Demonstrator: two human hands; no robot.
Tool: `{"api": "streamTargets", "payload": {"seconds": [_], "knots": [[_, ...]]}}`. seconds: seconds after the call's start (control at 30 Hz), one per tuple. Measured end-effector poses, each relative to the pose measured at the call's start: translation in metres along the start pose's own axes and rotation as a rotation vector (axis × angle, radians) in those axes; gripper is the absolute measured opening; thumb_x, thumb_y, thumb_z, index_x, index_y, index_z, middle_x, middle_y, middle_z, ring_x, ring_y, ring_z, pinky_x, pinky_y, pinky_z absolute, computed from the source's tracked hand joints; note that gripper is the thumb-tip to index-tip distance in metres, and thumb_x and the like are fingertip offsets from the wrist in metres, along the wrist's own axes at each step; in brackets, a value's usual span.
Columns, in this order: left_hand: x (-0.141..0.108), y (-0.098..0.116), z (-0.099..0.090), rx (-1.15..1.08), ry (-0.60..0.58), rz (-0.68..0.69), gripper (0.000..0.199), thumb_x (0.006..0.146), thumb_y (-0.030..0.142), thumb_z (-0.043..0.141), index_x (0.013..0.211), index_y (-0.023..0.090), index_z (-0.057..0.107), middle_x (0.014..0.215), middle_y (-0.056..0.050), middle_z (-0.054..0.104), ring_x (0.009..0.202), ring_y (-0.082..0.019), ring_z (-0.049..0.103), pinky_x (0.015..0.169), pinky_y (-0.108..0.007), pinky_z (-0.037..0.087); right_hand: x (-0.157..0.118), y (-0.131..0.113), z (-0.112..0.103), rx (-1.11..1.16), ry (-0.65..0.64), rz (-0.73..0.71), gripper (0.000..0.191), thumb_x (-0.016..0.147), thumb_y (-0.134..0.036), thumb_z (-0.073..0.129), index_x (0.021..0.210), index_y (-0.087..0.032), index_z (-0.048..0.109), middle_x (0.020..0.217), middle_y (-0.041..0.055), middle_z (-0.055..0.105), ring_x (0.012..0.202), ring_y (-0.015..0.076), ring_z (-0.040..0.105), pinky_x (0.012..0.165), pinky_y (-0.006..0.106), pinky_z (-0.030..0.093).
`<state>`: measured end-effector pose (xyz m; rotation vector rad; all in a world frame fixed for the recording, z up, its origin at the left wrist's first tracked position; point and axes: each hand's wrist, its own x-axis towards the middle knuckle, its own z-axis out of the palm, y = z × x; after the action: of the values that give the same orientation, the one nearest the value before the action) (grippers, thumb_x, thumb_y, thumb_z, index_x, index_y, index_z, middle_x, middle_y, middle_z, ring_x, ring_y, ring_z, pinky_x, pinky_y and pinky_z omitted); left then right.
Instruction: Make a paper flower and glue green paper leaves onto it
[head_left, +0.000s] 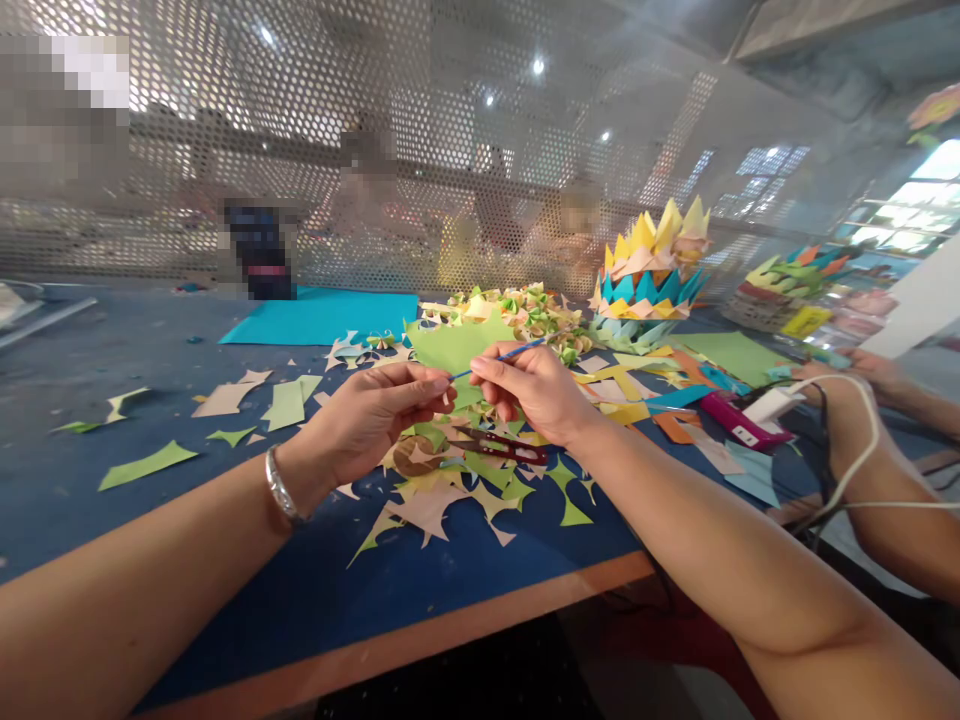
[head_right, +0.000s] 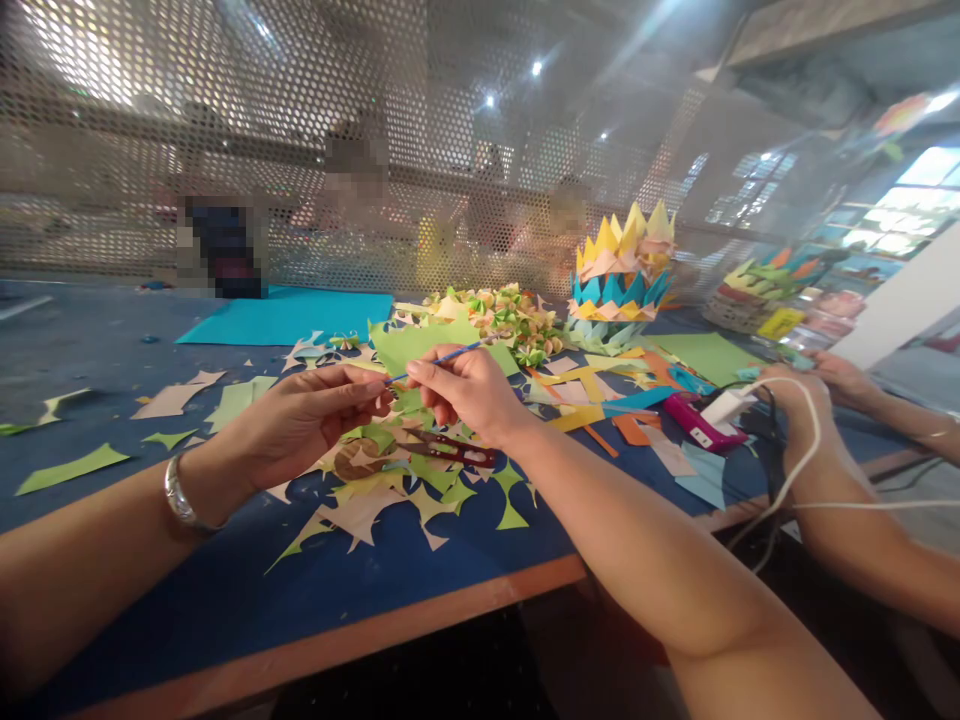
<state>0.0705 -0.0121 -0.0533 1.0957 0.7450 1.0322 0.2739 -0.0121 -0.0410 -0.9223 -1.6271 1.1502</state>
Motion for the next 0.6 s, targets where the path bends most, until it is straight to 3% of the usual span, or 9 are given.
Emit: {"api": "streamTargets", "payload": {"seconds": [0.6], "knots": [[-0.0001,0.0002,0.0019,-0.045,0.032,-0.02,0.021,0.059,0.027,0.093,0.07,0.017,0.078,0.074,-0.001,0.074,0.073,-0.011,0.066,0.071,-0.019,0.052,-0.0001,-0.0012,-0.003,-0.003,-0.049,-0.033,0.039,0.081,-0.054,0.075,0.074,-0.018,0.064,0.057,-0.0041,0.06,0.041,0.0053,0.053,0.038,0.02,0.041]]}}
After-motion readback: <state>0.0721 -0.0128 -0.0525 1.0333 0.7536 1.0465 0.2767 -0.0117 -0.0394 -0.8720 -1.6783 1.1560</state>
